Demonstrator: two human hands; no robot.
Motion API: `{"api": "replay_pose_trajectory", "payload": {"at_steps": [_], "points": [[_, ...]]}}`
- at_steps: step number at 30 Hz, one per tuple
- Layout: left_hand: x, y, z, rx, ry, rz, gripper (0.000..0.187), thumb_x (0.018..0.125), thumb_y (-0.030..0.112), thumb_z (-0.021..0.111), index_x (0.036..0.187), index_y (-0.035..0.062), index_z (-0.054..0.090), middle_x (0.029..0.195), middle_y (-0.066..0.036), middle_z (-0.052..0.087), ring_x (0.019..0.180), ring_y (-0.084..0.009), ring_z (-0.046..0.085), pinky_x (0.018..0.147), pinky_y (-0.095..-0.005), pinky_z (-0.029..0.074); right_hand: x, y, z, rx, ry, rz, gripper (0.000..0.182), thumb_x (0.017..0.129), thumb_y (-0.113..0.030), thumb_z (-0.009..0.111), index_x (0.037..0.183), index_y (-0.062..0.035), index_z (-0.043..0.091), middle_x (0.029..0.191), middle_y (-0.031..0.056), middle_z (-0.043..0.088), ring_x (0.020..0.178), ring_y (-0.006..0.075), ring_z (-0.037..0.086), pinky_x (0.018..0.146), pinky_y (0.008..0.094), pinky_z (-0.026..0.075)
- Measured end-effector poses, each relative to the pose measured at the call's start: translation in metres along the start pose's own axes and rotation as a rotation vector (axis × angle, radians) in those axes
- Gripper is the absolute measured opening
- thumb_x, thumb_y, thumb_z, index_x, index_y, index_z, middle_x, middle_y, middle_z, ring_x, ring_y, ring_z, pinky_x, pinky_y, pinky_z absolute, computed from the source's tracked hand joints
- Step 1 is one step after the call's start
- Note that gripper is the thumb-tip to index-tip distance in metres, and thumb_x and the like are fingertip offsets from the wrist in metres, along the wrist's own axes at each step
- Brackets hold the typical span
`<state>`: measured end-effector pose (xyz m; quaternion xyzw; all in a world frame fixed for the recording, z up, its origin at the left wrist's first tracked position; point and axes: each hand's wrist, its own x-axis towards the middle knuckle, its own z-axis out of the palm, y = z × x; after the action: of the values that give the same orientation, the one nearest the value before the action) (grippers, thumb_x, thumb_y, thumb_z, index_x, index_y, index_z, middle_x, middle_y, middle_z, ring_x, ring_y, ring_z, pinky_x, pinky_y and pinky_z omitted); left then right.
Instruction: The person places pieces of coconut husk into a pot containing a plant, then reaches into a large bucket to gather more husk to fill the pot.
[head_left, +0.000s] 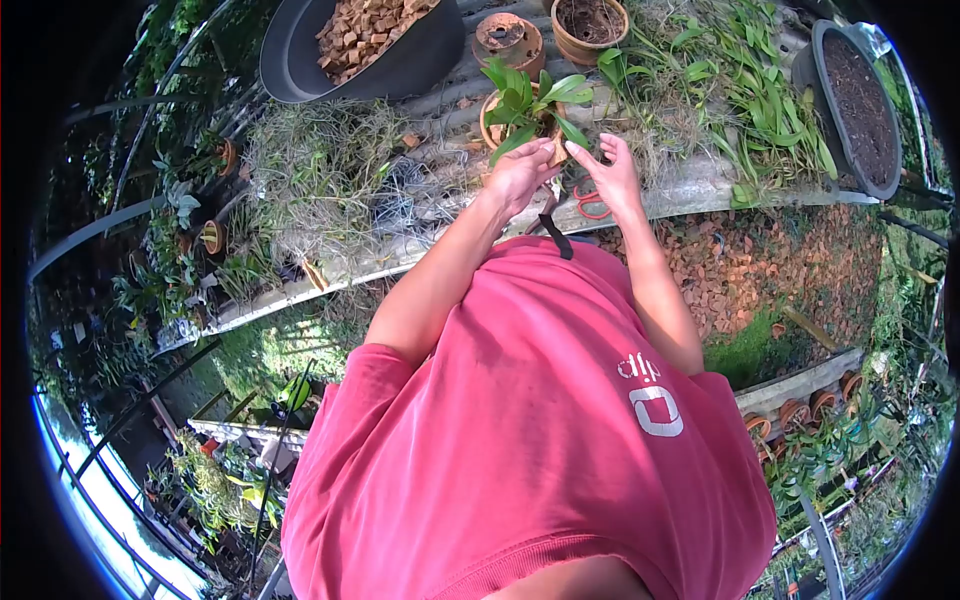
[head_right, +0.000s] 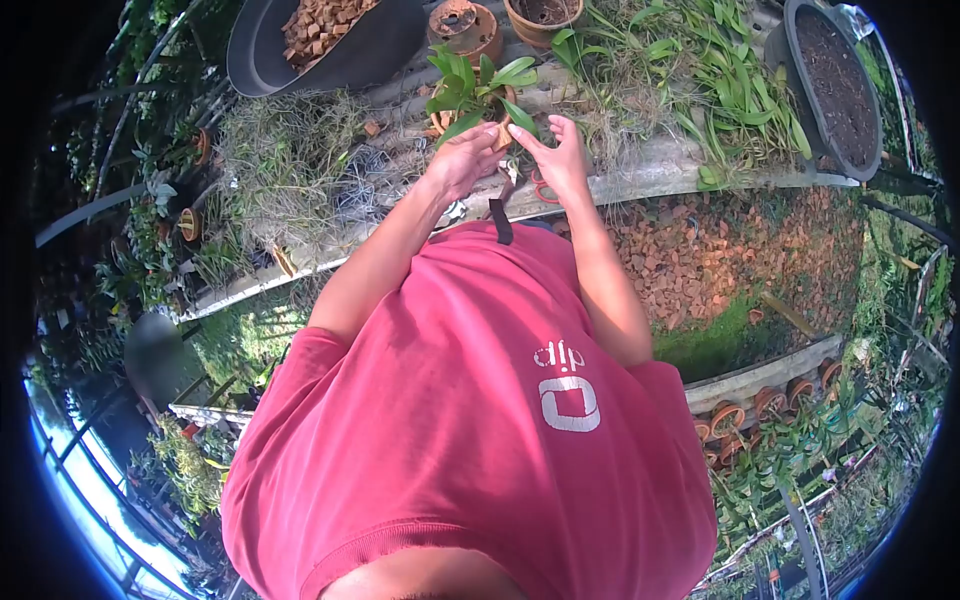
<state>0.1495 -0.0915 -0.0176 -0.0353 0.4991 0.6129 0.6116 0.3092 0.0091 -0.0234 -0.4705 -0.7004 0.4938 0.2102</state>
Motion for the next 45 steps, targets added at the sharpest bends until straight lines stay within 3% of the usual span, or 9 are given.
{"api": "replay_pose_trajectory", "payload": {"at_steps": [2, 4, 6, 13, 22, 29, 33, 37, 45], "points": [[-0.001, -0.005, -0.001, -0.007, 0.022, 0.025, 0.037, 0.108, 0.015, 0.066, 0.141, -0.0011, 0.059, 0.131, -0.010, 0.069, 0.117, -0.0202, 0.069, 0.107, -0.0352, 0.058, -0.013, -0.007, -0.001, -0.395, 0.287, -0.128, 0.048, 0.094, -0.030, 0.085, 0.126, 0.0005, 0.067, 0.115, 0.0089, 0.066, 0.095, 0.0181, 0.065, 0.085, 0.0308, 0.054], [-0.007, -0.009, 0.002, 0.014, 0.015, 0.062, 0.038, 0.107, 0.016, 0.068, 0.140, -0.0003, 0.061, 0.127, -0.010, 0.071, 0.117, -0.0199, 0.069, 0.107, -0.0351, 0.057, -0.013, -0.007, 0.003, 0.107, -0.088, 0.154, 0.050, 0.093, -0.033, 0.087, 0.125, 0.0009, 0.069, 0.112, 0.0080, 0.072, 0.097, 0.0147, 0.068, 0.085, 0.0288, 0.055], [-0.006, -0.015, 0.001, -0.014, 0.005, 0.048, 0.036, 0.106, 0.018, 0.070, 0.137, 0.0013, 0.064, 0.124, -0.008, 0.073, 0.115, -0.0184, 0.070, 0.106, -0.0342, 0.058, -0.019, -0.009, 0.014, 0.487, -0.279, 0.155, 0.036, 0.098, -0.022, 0.082, 0.124, 0.0010, 0.073, 0.099, 0.0014, 0.076, 0.086, 0.0059, 0.068, 0.078, 0.0212, 0.053], [-0.001, -0.010, -0.012, -0.102, -0.040, 0.008, 0.029, 0.106, 0.016, 0.069, 0.133, 0.0048, 0.069, 0.120, -0.004, 0.076, 0.104, -0.0125, 0.072, 0.093, -0.0274, 0.060, -0.003, 0.001, 0.022, 0.664, -0.382, 0.220, 0.030, 0.102, -0.018, 0.077, 0.126, -0.0009, 0.074, 0.106, 0.0010, 0.076, 0.091, 0.0061, 0.068, 0.081, 0.0222, 0.054], [-0.007, -0.011, -0.004, -0.066, 0.010, 0.058, 0.035, 0.104, 0.018, 0.072, 0.135, 0.0025, 0.068, 0.119, -0.007, 0.076, 0.103, -0.0143, 0.071, 0.094, -0.0294, 0.061, 0.005, 0.013, 0.022, 0.784, -0.445, 0.233, 0.030, 0.102, -0.017, 0.076, 0.127, -0.0007, 0.074, 0.109, 0.0033, 0.077, 0.096, 0.0085, 0.069, 0.086, 0.0245, 0.054], [-0.005, -0.017, -0.004, 0.110, 0.058, 0.082, 0.035, 0.107, 0.018, 0.068, 0.139, 0.0027, 0.067, 0.124, -0.007, 0.074, 0.104, -0.0151, 0.070, 0.094, -0.0297, 0.060, -0.002, 0.016, 0.025, 0.743, -0.389, 0.284, 0.034, 0.103, -0.017, 0.075, 0.132, 0.0014, 0.072, 0.115, 0.0061, 0.077, 0.101, 0.0096, 0.070, 0.092, 0.0254, 0.053], [-0.005, -0.022, -0.005, 0.042, 0.006, 0.069, 0.034, 0.109, 0.019, 0.065, 0.139, 0.0031, 0.067, 0.126, -0.006, 0.074, 0.107, -0.0150, 0.069, 0.098, -0.0308, 0.058, -0.007, 0.011, 0.022, 0.720, -0.366, 0.343, 0.033, 0.103, -0.016, 0.075, 0.131, 0.0006, 0.072, 0.114, 0.0052, 0.077, 0.100, 0.0095, 0.070, 0.092, 0.0252, 0.053], [-0.005, -0.020, -0.006, 0.010, -0.042, 0.031, 0.033, 0.110, 0.019, 0.062, 0.138, 0.0025, 0.068, 0.126, -0.007, 0.074, 0.109, -0.0152, 0.070, 0.096, -0.0300, 0.061, -0.009, 0.007, 0.018, 0.711, -0.355, 0.250, 0.032, 0.104, -0.024, 0.074, 0.129, -0.0052, 0.074, 0.098, -0.0050, 0.074, 0.079, 0.0020, 0.058, 0.067, 0.0175, 0.044], [-0.004, -0.003, -0.015, 0.072, -0.104, -0.003, 0.034, 0.112, 0.021, 0.058, 0.138, 0.0018, 0.067, 0.127, -0.008, 0.073, 0.108, -0.0160, 0.071, 0.098, -0.0293, 0.060, 0.005, 0.014, 0.016, 0.784, -0.434, 0.286, 0.025, 0.106, -0.020, 0.071, 0.123, -0.0032, 0.074, 0.088, -0.0052, 0.067, 0.076, 0.0029, 0.056, 0.068, 0.0194, 0.045]]}}
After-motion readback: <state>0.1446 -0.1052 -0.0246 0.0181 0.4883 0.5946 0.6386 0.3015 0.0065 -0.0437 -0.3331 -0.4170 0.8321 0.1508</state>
